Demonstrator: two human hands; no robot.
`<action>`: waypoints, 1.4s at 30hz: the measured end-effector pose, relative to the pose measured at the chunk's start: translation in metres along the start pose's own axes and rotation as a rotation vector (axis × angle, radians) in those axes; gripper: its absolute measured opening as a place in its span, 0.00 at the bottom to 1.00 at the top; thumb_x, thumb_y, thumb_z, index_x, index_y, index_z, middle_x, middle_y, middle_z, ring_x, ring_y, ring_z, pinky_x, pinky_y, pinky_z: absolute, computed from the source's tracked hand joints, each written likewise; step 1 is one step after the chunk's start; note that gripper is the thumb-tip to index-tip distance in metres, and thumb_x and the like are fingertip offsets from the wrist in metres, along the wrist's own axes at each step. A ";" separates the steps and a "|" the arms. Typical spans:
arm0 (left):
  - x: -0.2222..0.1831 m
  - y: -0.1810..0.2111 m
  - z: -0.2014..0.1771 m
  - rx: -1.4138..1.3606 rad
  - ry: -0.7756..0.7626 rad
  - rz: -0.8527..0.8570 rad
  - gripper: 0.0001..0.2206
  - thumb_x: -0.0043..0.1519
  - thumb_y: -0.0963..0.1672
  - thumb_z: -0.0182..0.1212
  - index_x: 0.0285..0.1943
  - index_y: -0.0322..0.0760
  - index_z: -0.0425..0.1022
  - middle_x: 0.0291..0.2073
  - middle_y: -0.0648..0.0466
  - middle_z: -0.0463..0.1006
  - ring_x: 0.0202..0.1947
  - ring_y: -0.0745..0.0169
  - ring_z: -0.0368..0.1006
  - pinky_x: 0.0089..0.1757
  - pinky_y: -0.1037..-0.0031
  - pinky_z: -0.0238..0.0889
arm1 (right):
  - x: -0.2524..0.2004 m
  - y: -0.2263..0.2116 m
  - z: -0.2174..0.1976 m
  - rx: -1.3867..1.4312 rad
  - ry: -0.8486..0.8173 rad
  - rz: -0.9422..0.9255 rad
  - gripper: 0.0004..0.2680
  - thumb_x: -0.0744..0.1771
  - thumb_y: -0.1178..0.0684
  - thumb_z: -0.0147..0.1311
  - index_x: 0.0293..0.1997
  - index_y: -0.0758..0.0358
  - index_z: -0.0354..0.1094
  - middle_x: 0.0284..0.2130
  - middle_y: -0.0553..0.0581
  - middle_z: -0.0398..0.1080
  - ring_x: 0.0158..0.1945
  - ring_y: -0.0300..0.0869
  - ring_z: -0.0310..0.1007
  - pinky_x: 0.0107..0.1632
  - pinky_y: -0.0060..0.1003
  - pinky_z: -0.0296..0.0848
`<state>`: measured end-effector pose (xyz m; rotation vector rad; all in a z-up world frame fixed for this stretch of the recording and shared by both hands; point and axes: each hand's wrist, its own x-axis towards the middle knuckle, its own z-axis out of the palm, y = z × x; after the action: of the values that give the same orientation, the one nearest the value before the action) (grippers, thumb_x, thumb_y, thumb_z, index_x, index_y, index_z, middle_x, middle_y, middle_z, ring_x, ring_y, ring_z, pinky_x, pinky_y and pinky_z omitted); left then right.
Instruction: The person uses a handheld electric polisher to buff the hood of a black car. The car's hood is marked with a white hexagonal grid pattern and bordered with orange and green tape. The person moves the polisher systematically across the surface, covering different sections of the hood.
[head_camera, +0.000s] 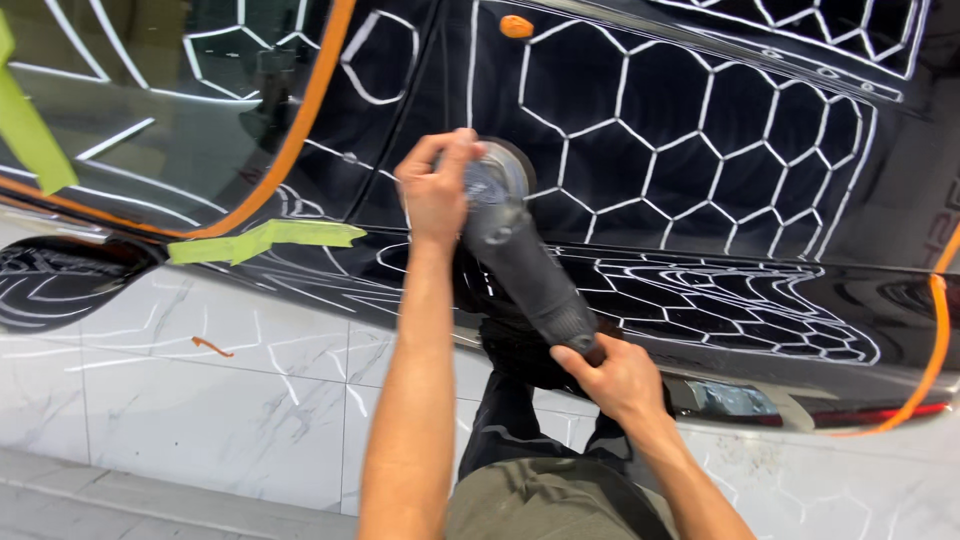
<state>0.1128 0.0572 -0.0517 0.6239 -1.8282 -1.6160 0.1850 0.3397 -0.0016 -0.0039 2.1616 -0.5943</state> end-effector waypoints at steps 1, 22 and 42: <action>-0.001 0.006 -0.004 -0.006 -0.012 -0.005 0.05 0.64 0.41 0.66 0.34 0.41 0.84 0.25 0.53 0.84 0.36 0.68 0.79 0.49 0.69 0.70 | 0.002 -0.001 0.003 0.005 0.006 0.012 0.21 0.61 0.29 0.58 0.28 0.63 0.72 0.26 0.65 0.78 0.44 0.62 0.78 0.48 0.54 0.74; -0.043 0.009 0.100 0.039 -0.131 -0.114 0.04 0.60 0.43 0.70 0.31 0.46 0.84 0.23 0.58 0.83 0.30 0.75 0.75 0.43 0.76 0.69 | -0.002 0.103 0.010 0.194 0.036 0.096 0.22 0.59 0.26 0.60 0.18 0.56 0.66 0.11 0.54 0.65 0.24 0.48 0.73 0.35 0.39 0.70; -0.087 0.038 0.235 0.054 -0.459 -0.408 0.13 0.55 0.54 0.63 0.28 0.45 0.78 0.12 0.67 0.64 0.15 0.75 0.56 0.24 0.77 0.53 | -0.012 0.179 -0.021 0.439 0.181 0.190 0.26 0.67 0.34 0.45 0.14 0.69 0.68 0.09 0.60 0.69 0.19 0.46 0.69 0.33 0.38 0.68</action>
<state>0.0086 0.2875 -0.0412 0.7317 -2.1786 -2.1214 0.2129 0.5095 -0.0565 0.5030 2.1267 -0.9739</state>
